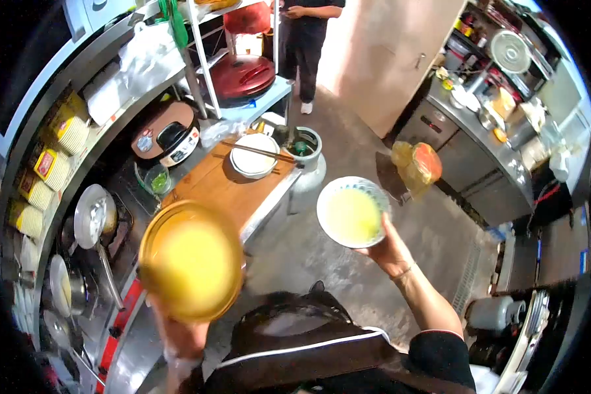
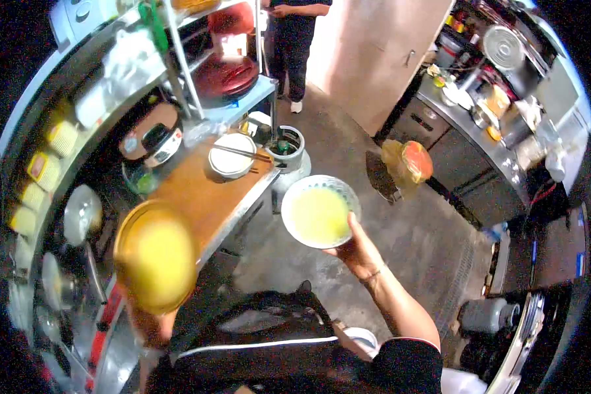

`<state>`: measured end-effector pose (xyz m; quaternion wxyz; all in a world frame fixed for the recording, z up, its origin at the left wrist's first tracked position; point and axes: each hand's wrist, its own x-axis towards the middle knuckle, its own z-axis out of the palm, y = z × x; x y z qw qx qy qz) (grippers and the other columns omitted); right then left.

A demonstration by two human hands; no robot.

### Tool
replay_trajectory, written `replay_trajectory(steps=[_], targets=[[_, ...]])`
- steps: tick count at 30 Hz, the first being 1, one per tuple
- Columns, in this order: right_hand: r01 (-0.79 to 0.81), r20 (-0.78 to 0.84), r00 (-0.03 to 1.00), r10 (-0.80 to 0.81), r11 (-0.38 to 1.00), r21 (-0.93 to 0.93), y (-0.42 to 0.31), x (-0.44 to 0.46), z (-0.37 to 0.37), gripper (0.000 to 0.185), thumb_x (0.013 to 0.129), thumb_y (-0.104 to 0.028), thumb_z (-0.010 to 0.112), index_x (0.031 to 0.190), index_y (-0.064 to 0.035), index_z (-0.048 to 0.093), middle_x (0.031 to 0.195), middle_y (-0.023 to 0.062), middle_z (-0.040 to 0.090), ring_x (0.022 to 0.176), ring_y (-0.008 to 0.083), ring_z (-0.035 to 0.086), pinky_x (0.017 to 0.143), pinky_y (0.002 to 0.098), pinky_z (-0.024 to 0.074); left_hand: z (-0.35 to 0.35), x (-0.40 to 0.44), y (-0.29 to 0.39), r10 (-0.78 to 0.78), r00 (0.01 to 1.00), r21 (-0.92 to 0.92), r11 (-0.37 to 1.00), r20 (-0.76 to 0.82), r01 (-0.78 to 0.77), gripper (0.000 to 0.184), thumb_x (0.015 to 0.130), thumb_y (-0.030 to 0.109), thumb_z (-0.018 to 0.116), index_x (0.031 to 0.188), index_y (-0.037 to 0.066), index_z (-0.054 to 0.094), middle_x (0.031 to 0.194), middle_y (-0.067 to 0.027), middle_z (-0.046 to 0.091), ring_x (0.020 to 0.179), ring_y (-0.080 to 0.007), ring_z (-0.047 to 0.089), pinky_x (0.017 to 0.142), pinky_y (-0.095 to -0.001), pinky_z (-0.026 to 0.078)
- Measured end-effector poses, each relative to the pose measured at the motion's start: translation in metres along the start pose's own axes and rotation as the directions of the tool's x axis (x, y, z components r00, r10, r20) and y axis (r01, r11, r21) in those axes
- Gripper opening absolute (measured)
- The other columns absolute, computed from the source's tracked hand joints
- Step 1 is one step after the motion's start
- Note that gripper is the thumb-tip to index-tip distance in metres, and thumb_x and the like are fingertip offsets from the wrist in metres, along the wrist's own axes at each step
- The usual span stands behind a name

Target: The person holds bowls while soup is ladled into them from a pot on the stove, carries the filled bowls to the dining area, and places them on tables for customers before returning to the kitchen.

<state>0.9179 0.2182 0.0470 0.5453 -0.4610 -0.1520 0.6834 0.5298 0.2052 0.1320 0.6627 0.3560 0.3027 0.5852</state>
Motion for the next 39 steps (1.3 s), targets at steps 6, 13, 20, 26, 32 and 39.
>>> replay_trajectory(steps=[6, 13, 20, 26, 32, 39], targets=[[0.094, -0.004, 0.996, -0.094, 0.995, -0.021, -0.125, 0.038, -0.077, 0.068, 0.088, -0.057, 0.045, 0.139, -0.0144, 0.029, 0.139, 0.0071, 0.038, 0.125, 0.0243, 0.041, 0.097, 0.0443, 0.0407, 0.092, 0.131, -0.124, -0.251, 0.967, -0.462, 0.853, 0.046, 0.244, 0.063, 0.092, 0.051, 0.042, 0.138, 0.010, 0.032, 0.138, -0.0110, 0.040, 0.125, -0.0271, 0.040, 0.103, -0.0470, 0.033], [0.107, -0.041, 0.993, -0.107, 0.994, -0.007, -0.239, 0.151, -0.149, 0.069, 0.086, -0.059, 0.047, 0.139, -0.0169, 0.032, 0.139, 0.0083, 0.039, 0.121, 0.0283, 0.046, 0.087, 0.0511, 0.0484, 0.172, 0.310, -0.217, -0.240, 0.966, -0.496, 0.830, 0.096, 0.255, 0.060, 0.093, 0.048, 0.042, 0.138, 0.009, 0.033, 0.137, -0.0119, 0.041, 0.125, -0.0275, 0.040, 0.104, -0.0482, 0.031], [0.130, -0.061, 0.989, -0.135, 0.988, -0.077, -0.357, 0.293, -0.171, 0.070, 0.084, -0.061, 0.048, 0.137, -0.0168, 0.035, 0.134, 0.0057, 0.045, 0.118, 0.0261, 0.047, 0.089, 0.0474, 0.0434, 0.226, 0.488, -0.282, -0.141, 0.986, -0.509, 0.844, 0.093, 0.169, 0.056, 0.095, 0.043, 0.040, 0.139, 0.010, 0.030, 0.141, -0.0083, 0.036, 0.129, -0.0251, 0.035, 0.106, -0.0478, 0.028], [0.058, -0.038, 0.997, -0.062, 0.992, -0.111, -0.460, 0.427, -0.166, 0.070, 0.085, -0.059, 0.050, 0.137, -0.0157, 0.034, 0.135, 0.0069, 0.043, 0.120, 0.0252, 0.045, 0.093, 0.0456, 0.0424, 0.254, 0.619, -0.313, -0.156, 0.987, -0.567, 0.815, -0.021, 0.117, 0.053, 0.096, 0.041, 0.038, 0.139, 0.009, 0.030, 0.142, -0.0074, 0.035, 0.129, -0.0245, 0.034, 0.108, -0.0455, 0.026], [-0.075, 0.085, 0.991, 0.099, 0.965, -0.251, -0.544, 0.597, -0.165, 0.071, 0.088, -0.057, 0.047, 0.137, -0.0091, 0.032, 0.134, 0.0097, 0.043, 0.119, 0.0218, 0.046, 0.092, 0.0378, 0.0455, 0.294, 0.722, -0.322, -0.107, 0.959, -0.473, 0.880, -0.264, -0.032, 0.054, 0.092, 0.042, 0.049, 0.134, 0.011, 0.037, 0.135, -0.0066, 0.044, 0.124, -0.0252, 0.041, 0.105, -0.0434, 0.032], [-0.112, 0.373, 0.897, 0.239, 0.937, -0.332, -0.606, 0.798, -0.089, 0.071, 0.087, -0.056, 0.048, 0.138, -0.0090, 0.028, 0.135, 0.0146, 0.041, 0.119, 0.0281, 0.048, 0.096, 0.0445, 0.0443, 0.297, 0.844, -0.340, -0.036, 0.867, -0.512, 0.819, -0.498, -0.260, 0.055, 0.091, 0.041, 0.051, 0.133, 0.008, 0.038, 0.133, -0.0070, 0.046, 0.122, -0.0230, 0.043, 0.102, -0.0401, 0.035]])
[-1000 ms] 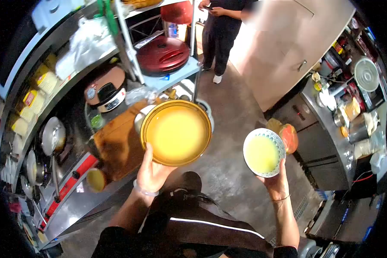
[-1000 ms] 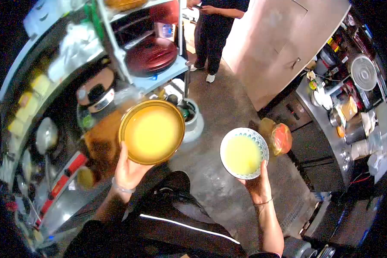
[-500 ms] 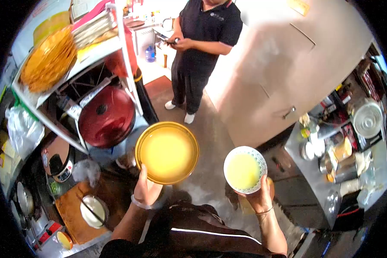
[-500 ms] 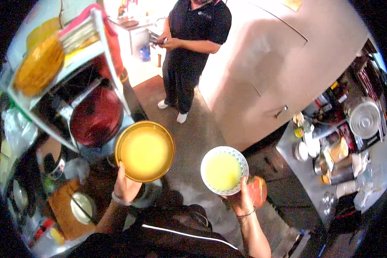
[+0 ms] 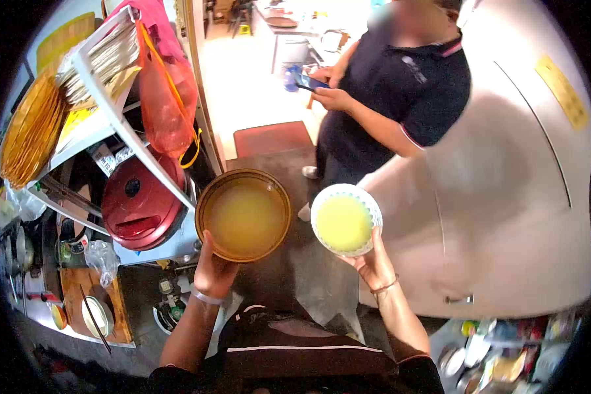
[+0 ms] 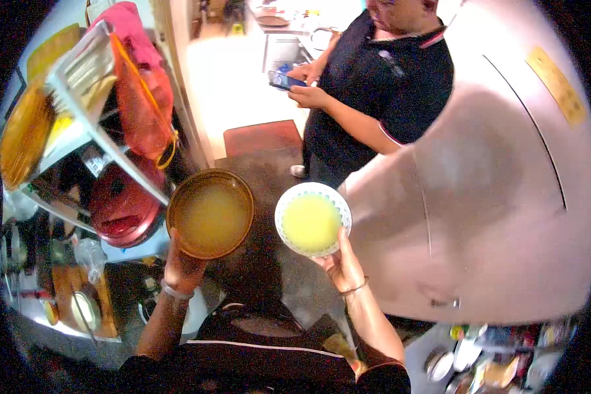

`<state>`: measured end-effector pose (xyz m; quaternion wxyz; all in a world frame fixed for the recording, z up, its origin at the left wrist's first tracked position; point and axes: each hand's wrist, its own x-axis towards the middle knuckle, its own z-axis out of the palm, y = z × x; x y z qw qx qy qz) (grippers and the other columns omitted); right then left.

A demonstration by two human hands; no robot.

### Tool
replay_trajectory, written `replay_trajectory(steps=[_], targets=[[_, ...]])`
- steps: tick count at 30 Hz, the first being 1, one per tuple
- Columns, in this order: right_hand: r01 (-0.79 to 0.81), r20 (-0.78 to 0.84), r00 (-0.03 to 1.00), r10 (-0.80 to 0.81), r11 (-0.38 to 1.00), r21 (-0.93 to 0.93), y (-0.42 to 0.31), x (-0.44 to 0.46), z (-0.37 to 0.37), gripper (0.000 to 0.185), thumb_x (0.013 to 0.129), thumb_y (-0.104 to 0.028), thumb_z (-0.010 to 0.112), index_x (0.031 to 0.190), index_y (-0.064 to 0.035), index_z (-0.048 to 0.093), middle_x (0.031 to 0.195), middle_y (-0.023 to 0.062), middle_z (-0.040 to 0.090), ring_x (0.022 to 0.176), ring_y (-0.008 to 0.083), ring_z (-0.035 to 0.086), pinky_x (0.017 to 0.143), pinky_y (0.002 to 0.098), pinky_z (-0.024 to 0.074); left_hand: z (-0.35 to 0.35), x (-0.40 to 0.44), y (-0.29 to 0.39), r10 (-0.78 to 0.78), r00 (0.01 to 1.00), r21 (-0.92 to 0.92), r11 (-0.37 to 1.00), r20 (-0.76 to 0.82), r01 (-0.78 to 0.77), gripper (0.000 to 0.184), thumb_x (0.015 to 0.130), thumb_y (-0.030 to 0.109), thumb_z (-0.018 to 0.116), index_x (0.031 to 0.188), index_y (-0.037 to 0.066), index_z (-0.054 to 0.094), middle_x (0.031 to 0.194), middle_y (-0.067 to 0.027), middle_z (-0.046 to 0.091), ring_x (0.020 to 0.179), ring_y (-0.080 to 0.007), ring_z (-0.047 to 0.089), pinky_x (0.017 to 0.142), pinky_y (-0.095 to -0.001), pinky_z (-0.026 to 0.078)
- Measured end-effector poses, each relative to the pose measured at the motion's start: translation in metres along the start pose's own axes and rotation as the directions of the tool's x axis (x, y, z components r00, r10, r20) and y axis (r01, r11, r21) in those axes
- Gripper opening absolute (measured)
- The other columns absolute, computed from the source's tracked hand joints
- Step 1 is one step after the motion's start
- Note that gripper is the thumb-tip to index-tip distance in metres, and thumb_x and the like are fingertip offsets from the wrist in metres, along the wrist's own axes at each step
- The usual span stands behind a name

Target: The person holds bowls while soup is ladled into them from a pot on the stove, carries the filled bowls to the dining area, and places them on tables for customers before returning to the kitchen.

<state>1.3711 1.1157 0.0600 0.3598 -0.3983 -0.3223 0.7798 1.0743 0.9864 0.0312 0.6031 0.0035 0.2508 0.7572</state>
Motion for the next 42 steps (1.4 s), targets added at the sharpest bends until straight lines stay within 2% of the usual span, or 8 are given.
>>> replay_trajectory(steps=[6, 17, 25, 34, 37, 38, 41, 42], targets=[[-0.024, 0.153, 0.988, 0.021, 0.999, 0.023, -0.052, 0.187, 0.011, 0.070, 0.088, -0.055, 0.046, 0.136, -0.0077, 0.030, 0.132, 0.0164, 0.044, 0.117, 0.0309, 0.050, 0.095, 0.0476, 0.0448, 0.045, 0.114, -0.004, 0.172, 0.977, 0.095, 0.978, 0.124, -0.185, 0.051, 0.097, 0.041, 0.034, 0.135, 0.006, 0.036, 0.132, -0.0083, 0.046, 0.121, -0.0235, 0.043, 0.103, -0.0401, 0.032], [-0.063, 0.305, 0.951, 0.046, 0.997, 0.046, -0.130, 0.542, 0.097, 0.059, 0.093, -0.053, 0.036, 0.130, -0.0064, 0.039, 0.119, 0.0127, 0.055, 0.101, 0.0274, 0.059, 0.080, 0.0406, 0.0541, 0.077, 0.347, 0.045, 0.188, 0.980, -0.054, 0.980, -0.067, -0.192, 0.051, 0.095, 0.038, 0.042, 0.136, 0.007, 0.034, 0.134, -0.0102, 0.044, 0.122, -0.0253, 0.043, 0.102, -0.0437, 0.036], [-0.116, 0.345, 0.937, 0.060, 0.983, 0.143, -0.190, 0.778, 0.177, 0.059, 0.089, -0.047, 0.052, 0.130, -0.0073, 0.038, 0.124, 0.0133, 0.051, 0.105, 0.0303, 0.057, 0.081, 0.0467, 0.0537, 0.094, 0.517, 0.107, 0.265, 0.945, -0.159, 0.942, -0.190, -0.296, 0.055, 0.091, 0.037, 0.053, 0.134, 0.007, 0.036, 0.134, -0.0095, 0.045, 0.122, -0.0252, 0.044, 0.102, -0.0435, 0.036], [-0.132, 0.471, 0.868, 0.158, 0.987, -0.089, -0.279, 1.012, 0.294, 0.070, 0.082, -0.053, 0.060, 0.130, -0.0064, 0.039, 0.123, 0.0101, 0.051, 0.107, 0.0237, 0.056, 0.083, 0.0377, 0.0543, 0.141, 0.753, 0.215, 0.538, 0.822, -0.120, 0.818, -0.185, -0.562, 0.058, 0.096, 0.048, 0.032, 0.139, 0.009, 0.029, 0.139, -0.0112, 0.037, 0.126, -0.0276, 0.039, 0.105, -0.0452, 0.032], [-0.184, 0.502, 0.832, 0.237, 0.971, -0.153, -0.299, 1.091, 0.335, 0.068, 0.082, -0.057, 0.055, 0.129, -0.0087, 0.041, 0.119, 0.0103, 0.054, 0.106, 0.0246, 0.057, 0.082, 0.0384, 0.0545, 0.145, 0.826, 0.262, 0.642, 0.746, 0.007, 0.759, -0.180, -0.651, 0.056, 0.096, 0.045, 0.036, 0.138, 0.009, 0.030, 0.137, -0.0102, 0.040, 0.125, -0.0265, 0.040, 0.103, -0.0440, 0.033], [-0.200, 0.519, 0.814, 0.260, 0.965, -0.170, -0.304, 1.117, 0.348, 0.069, 0.082, -0.058, 0.055, 0.128, -0.0086, 0.042, 0.118, 0.0106, 0.055, 0.105, 0.0252, 0.057, 0.083, 0.0393, 0.0541, 0.137, 0.848, 0.272, 0.821, 0.570, 0.646, 0.443, -0.014, -0.622, 0.052, 0.095, 0.041, 0.041, 0.136, 0.009, 0.035, 0.135, -0.0097, 0.043, 0.124, -0.0259, 0.042, 0.103, -0.0432, 0.034], [-0.244, 0.539, 0.777, 0.326, 0.944, -0.220, -0.312, 1.196, 0.391, 0.070, 0.081, -0.059, 0.056, 0.127, -0.0082, 0.043, 0.119, 0.0108, 0.055, 0.105, 0.0257, 0.057, 0.085, 0.0402, 0.0533, 0.125, 0.919, 0.332, 0.684, 0.694, -0.184, 0.670, -0.225, -0.720, 0.047, 0.096, 0.034, 0.043, 0.132, 0.003, 0.039, 0.133, -0.0118, 0.045, 0.122, -0.0260, 0.043, 0.105, -0.0394, 0.032], [-0.238, 0.508, 0.793, 0.337, 0.938, -0.252, -0.309, 1.226, 0.405, 0.072, 0.080, -0.060, 0.056, 0.127, -0.0078, 0.044, 0.119, 0.0111, 0.055, 0.107, 0.0263, 0.056, 0.087, 0.0417, 0.0519, 0.115, 0.945, 0.352, 0.693, 0.689, -0.179, 0.666, -0.210, -0.724, 0.047, 0.095, 0.036, 0.045, 0.130, 0.004, 0.042, 0.132, -0.0109, 0.047, 0.121, -0.0255, 0.045, 0.104, -0.0405, 0.033]])
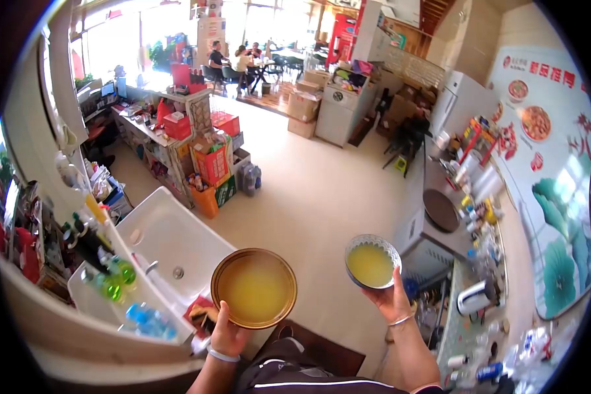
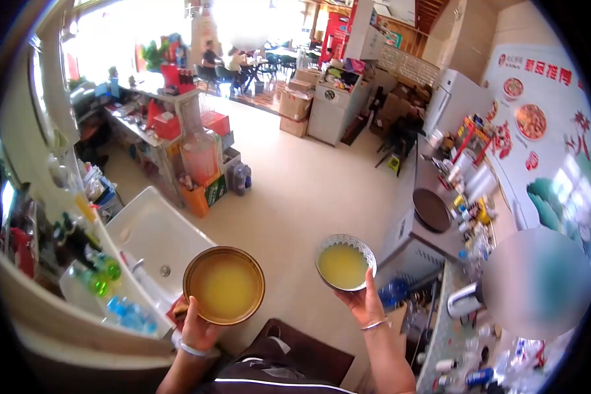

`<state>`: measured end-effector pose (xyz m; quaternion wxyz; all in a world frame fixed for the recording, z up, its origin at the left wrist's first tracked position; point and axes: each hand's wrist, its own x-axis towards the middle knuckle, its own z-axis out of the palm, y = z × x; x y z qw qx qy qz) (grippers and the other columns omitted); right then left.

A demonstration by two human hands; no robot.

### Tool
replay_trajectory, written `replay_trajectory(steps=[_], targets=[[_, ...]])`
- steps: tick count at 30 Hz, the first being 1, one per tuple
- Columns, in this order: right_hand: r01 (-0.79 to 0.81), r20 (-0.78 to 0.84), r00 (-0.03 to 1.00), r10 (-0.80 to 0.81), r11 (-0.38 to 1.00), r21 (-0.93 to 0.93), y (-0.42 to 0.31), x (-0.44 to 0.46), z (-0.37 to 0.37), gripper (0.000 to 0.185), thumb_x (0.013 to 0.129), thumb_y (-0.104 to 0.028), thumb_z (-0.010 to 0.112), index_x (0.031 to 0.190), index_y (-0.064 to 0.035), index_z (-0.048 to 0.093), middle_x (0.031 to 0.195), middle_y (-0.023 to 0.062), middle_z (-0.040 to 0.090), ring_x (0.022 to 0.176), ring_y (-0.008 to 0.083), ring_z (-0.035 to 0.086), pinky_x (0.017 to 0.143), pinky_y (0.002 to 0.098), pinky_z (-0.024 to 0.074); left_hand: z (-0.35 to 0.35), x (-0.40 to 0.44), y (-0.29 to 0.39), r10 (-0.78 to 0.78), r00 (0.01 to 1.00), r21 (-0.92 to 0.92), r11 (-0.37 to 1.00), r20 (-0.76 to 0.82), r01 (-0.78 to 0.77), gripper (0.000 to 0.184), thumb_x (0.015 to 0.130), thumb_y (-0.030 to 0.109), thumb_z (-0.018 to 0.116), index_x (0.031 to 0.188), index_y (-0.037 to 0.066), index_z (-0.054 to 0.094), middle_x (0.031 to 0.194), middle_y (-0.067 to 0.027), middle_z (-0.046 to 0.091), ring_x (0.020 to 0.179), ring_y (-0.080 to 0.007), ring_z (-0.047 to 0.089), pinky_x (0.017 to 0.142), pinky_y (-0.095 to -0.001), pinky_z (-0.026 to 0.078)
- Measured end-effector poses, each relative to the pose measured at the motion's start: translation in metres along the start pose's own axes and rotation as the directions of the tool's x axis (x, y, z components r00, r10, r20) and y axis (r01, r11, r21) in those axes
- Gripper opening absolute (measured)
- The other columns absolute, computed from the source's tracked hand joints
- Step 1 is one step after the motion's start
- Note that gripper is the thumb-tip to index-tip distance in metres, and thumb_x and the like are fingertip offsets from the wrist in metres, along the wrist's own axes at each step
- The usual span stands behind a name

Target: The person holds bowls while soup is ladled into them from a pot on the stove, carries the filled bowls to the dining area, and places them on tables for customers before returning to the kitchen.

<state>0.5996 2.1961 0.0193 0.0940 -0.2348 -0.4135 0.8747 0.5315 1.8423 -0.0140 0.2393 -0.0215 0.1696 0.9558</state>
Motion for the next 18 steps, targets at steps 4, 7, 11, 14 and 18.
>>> replay_trajectory(steps=[4, 7, 11, 14, 18], targets=[[-0.001, 0.063, 0.998, 0.003, 0.999, -0.033, -0.023, 0.139, -0.027, 0.070, 0.081, -0.059, 0.055, 0.128, -0.0085, 0.043, 0.123, 0.0121, 0.052, 0.109, 0.0274, 0.054, 0.090, 0.0433, 0.0500, -0.037, 0.138, -0.019, 0.108, 0.992, 0.109, 0.989, -0.065, -0.101, 0.053, 0.093, 0.041, 0.046, 0.131, 0.005, 0.041, 0.132, -0.0096, 0.047, 0.121, -0.0257, 0.044, 0.104, -0.0420, 0.033], [0.039, 0.109, 0.994, -0.030, 0.996, -0.078, -0.039, 0.248, -0.041, 0.068, 0.086, -0.059, 0.046, 0.130, -0.0062, 0.040, 0.122, 0.0131, 0.052, 0.110, 0.0269, 0.054, 0.090, 0.0399, 0.0502, -0.048, 0.243, -0.027, 0.128, 0.991, 0.074, 0.989, -0.023, -0.126, 0.052, 0.093, 0.041, 0.047, 0.130, 0.005, 0.043, 0.130, -0.0095, 0.049, 0.121, -0.0246, 0.045, 0.104, -0.0414, 0.033], [-0.007, 0.137, 0.990, 0.022, 0.994, -0.105, -0.081, 0.394, -0.042, 0.067, 0.088, -0.057, 0.045, 0.132, -0.0067, 0.037, 0.126, 0.0125, 0.050, 0.115, 0.0274, 0.051, 0.092, 0.0422, 0.0488, -0.073, 0.388, -0.033, 0.210, 0.976, 0.099, 0.974, -0.057, -0.204, 0.053, 0.093, 0.042, 0.046, 0.131, 0.005, 0.042, 0.132, -0.0092, 0.048, 0.121, -0.0246, 0.044, 0.104, -0.0405, 0.034], [-0.025, 0.176, 0.984, 0.042, 0.995, -0.096, -0.120, 0.510, -0.030, 0.069, 0.088, -0.056, 0.047, 0.134, -0.0065, 0.034, 0.129, 0.0131, 0.047, 0.117, 0.0286, 0.048, 0.095, 0.0454, 0.0454, -0.040, 0.513, -0.029, 0.278, 0.960, 0.077, 0.959, -0.043, -0.274, 0.053, 0.093, 0.043, 0.045, 0.131, 0.005, 0.042, 0.131, -0.0092, 0.048, 0.120, -0.0250, 0.045, 0.103, -0.0408, 0.034], [-0.068, 0.206, 0.974, 0.092, 0.990, -0.122, -0.157, 0.660, -0.018, 0.067, 0.088, -0.055, 0.046, 0.136, -0.0104, 0.033, 0.132, 0.0113, 0.045, 0.121, 0.0302, 0.045, 0.099, 0.0485, 0.0398, -0.025, 0.655, -0.023, 0.310, 0.950, 0.075, 0.949, -0.033, -0.307, 0.054, 0.093, 0.044, 0.044, 0.132, 0.007, 0.041, 0.131, -0.0092, 0.048, 0.121, -0.0250, 0.045, 0.102, -0.0412, 0.036]])
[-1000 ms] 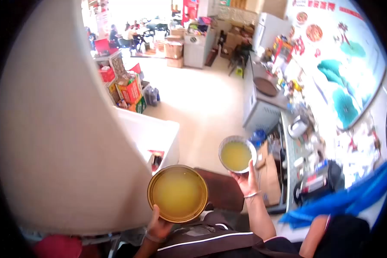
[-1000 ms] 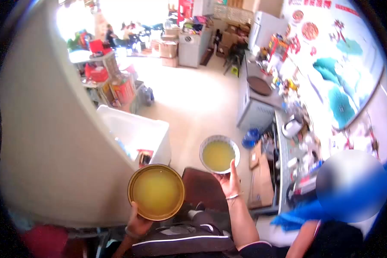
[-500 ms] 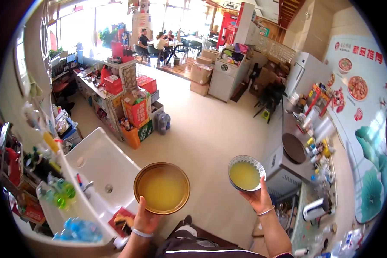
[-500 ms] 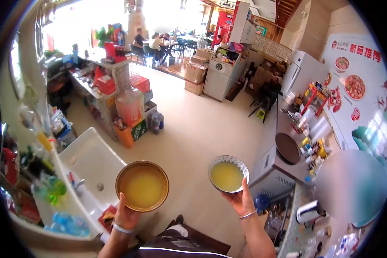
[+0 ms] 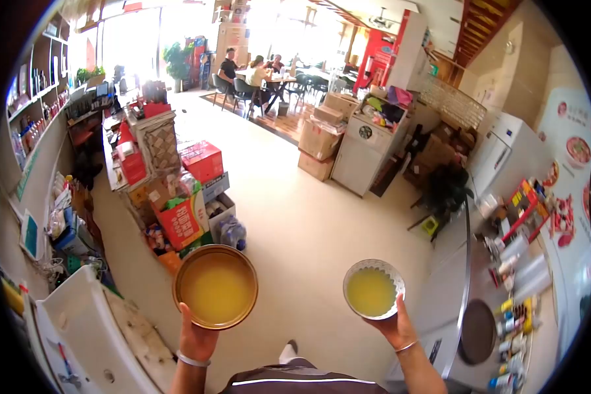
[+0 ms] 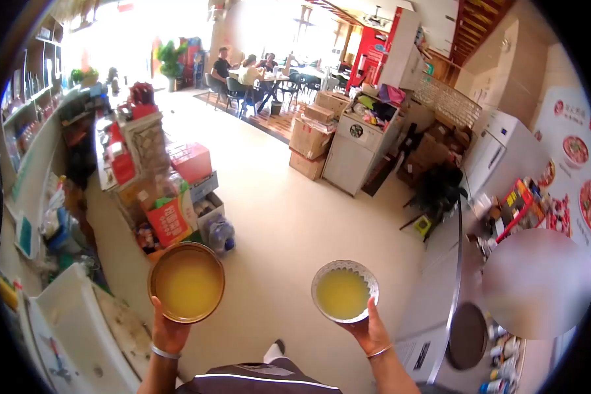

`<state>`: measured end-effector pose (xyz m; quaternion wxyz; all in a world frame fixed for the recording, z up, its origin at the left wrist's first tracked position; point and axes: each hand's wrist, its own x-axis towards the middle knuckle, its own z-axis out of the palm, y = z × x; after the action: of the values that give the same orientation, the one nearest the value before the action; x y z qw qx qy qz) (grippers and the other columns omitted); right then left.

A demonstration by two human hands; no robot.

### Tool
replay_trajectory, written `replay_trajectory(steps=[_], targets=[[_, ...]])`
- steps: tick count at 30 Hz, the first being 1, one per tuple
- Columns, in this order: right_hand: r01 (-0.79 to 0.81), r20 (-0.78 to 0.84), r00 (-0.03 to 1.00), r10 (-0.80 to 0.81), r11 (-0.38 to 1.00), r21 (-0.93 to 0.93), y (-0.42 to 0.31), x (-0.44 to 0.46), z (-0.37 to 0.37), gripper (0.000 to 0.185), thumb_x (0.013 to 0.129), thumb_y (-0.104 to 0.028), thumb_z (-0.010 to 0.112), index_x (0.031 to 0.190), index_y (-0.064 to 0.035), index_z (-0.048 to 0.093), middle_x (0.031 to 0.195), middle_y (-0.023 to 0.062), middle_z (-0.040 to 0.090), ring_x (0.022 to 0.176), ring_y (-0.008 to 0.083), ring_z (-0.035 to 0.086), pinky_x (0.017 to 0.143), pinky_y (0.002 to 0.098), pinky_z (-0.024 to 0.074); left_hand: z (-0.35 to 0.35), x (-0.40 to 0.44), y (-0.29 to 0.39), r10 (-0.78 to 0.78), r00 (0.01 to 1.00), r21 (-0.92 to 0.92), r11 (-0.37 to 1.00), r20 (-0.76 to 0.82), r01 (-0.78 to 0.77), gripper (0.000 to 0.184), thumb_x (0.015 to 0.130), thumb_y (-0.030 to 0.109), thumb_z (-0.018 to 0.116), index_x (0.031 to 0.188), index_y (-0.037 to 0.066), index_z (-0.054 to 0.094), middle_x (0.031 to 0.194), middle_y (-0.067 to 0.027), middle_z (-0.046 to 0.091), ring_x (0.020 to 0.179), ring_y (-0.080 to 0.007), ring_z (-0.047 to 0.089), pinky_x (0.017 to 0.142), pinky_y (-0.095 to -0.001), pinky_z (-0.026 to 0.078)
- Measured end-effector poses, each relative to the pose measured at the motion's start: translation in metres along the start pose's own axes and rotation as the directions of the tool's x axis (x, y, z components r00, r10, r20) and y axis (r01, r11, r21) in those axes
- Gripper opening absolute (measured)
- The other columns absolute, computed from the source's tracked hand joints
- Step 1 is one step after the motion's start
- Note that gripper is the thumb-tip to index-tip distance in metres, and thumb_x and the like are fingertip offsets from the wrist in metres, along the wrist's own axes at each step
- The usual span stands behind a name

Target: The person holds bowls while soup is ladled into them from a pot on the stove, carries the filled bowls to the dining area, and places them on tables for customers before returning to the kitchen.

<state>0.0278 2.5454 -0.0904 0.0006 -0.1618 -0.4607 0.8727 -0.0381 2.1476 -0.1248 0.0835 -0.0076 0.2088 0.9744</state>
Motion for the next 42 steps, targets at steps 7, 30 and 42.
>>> replay_trajectory(steps=[7, 30, 42], targets=[[-0.051, 0.123, 0.991, 0.049, 0.999, 0.012, -0.097, 0.278, -0.003, 0.067, 0.087, -0.055, 0.048, 0.136, -0.0113, 0.032, 0.133, 0.0104, 0.043, 0.120, 0.0306, 0.045, 0.095, 0.0510, 0.0424, 0.033, 0.256, -0.038, 0.131, 0.988, 0.009, 0.991, -0.079, -0.131, 0.055, 0.092, 0.045, 0.046, 0.132, 0.007, 0.040, 0.130, -0.0090, 0.048, 0.120, -0.0247, 0.045, 0.102, -0.0409, 0.036], [-0.100, 0.218, 0.970, 0.108, 0.994, -0.045, -0.310, 1.224, 0.152, 0.069, 0.087, -0.053, 0.050, 0.137, -0.0088, 0.031, 0.132, 0.0111, 0.044, 0.120, 0.0287, 0.046, 0.098, 0.0463, 0.0420, 0.055, 1.172, -0.019, 0.251, 0.955, -0.042, 0.965, -0.160, -0.261, 0.056, 0.092, 0.044, 0.046, 0.133, 0.007, 0.039, 0.134, -0.0092, 0.045, 0.124, -0.0250, 0.042, 0.104, -0.0423, 0.033], [-0.096, 0.271, 0.959, 0.085, 0.995, 0.027, -0.345, 1.702, 0.336, 0.065, 0.087, -0.052, 0.050, 0.136, -0.0128, 0.034, 0.132, 0.0110, 0.045, 0.119, 0.0308, 0.047, 0.093, 0.0486, 0.0454, 0.005, 1.631, 0.110, 0.301, 0.936, 0.019, 0.953, -0.183, -0.303, 0.053, 0.094, 0.042, 0.044, 0.132, 0.006, 0.040, 0.133, -0.0095, 0.046, 0.123, -0.0248, 0.043, 0.104, -0.0411, 0.033]])
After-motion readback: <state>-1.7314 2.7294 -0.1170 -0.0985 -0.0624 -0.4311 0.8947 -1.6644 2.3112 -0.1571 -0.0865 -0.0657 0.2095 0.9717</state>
